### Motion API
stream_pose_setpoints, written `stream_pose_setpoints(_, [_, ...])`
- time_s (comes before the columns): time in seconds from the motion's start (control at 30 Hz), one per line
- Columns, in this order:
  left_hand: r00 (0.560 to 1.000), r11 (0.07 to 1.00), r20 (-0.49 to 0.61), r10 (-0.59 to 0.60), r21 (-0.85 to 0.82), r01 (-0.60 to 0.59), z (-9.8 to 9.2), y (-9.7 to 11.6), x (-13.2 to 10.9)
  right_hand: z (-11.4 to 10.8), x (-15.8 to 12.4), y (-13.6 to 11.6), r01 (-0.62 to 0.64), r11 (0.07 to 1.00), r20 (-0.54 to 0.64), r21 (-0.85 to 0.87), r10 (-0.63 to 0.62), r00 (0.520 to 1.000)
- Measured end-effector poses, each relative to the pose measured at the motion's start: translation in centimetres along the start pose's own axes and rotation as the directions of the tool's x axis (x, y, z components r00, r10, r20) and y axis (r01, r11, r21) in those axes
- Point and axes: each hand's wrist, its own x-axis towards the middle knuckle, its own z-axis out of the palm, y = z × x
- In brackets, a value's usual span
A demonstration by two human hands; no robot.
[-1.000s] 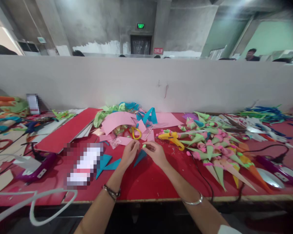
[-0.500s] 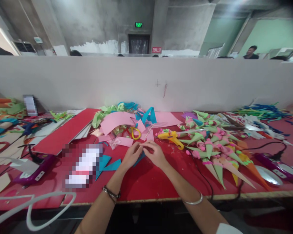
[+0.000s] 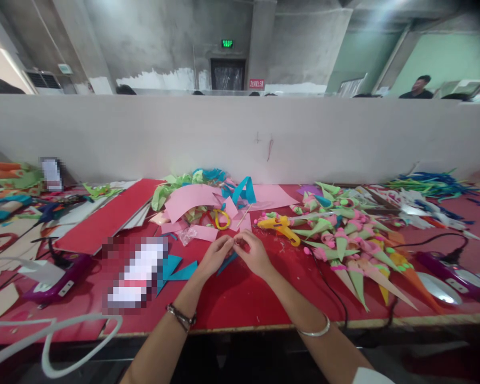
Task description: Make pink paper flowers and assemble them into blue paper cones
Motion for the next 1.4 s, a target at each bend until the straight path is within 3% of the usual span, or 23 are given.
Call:
stream_pose_setpoints(0.23, [0.997,0.981,-0.069,-0.02,-0.195,0.006,-0.1,0.6,-0.2,0.2,0.0,-0.4,-0.021,0.996,-0.054,0.092,0.026,0.998])
stream_pose_setpoints(0.47, [0.948,0.938,-0.318,0.021,-0.321,-0.128,-0.8,0.5,0.4,-0.4,0.3,0.9,-0.174,0.943,-0.248,0.282,0.247,0.937])
stream_pose_setpoints(0.7, [0.945,0.958,-0.326,0.002,-0.27,-0.096,-0.8,-0.1,0.5,-0.5,0.4,0.6,-0.194,0.937,-0.199,0.29,0.257,0.946])
stream_pose_setpoints(1.0, [0.93,0.998,-0.366,0.041,-0.02,-0.052,-0.7,-0.2,0.4,-0.9,0.4,0.5,-0.204,0.932,-0.179,0.301,0.265,0.947])
stream_pose_setpoints(1.1, [0.925,0.98,-0.361,0.12,0.194,-0.052,-0.5,-0.4,0.1,-0.9,0.4,0.5,-0.214,0.928,-0.18,0.306,0.277,0.944])
stream_pose_setpoints(1.23, [0.964,0.757,-0.193,0.181,0.654,-0.011,-0.5,-0.7,-0.5,-0.8,0.5,0.6,-0.219,0.915,-0.184,0.339,0.293,0.938])
stream_pose_setpoints(1.4, [0.996,0.592,-0.012,0.085,0.805,-0.041,-0.6,-0.9,-0.9,-0.7,0.5,0.6,-0.298,0.878,-0.193,0.375,0.389,0.901])
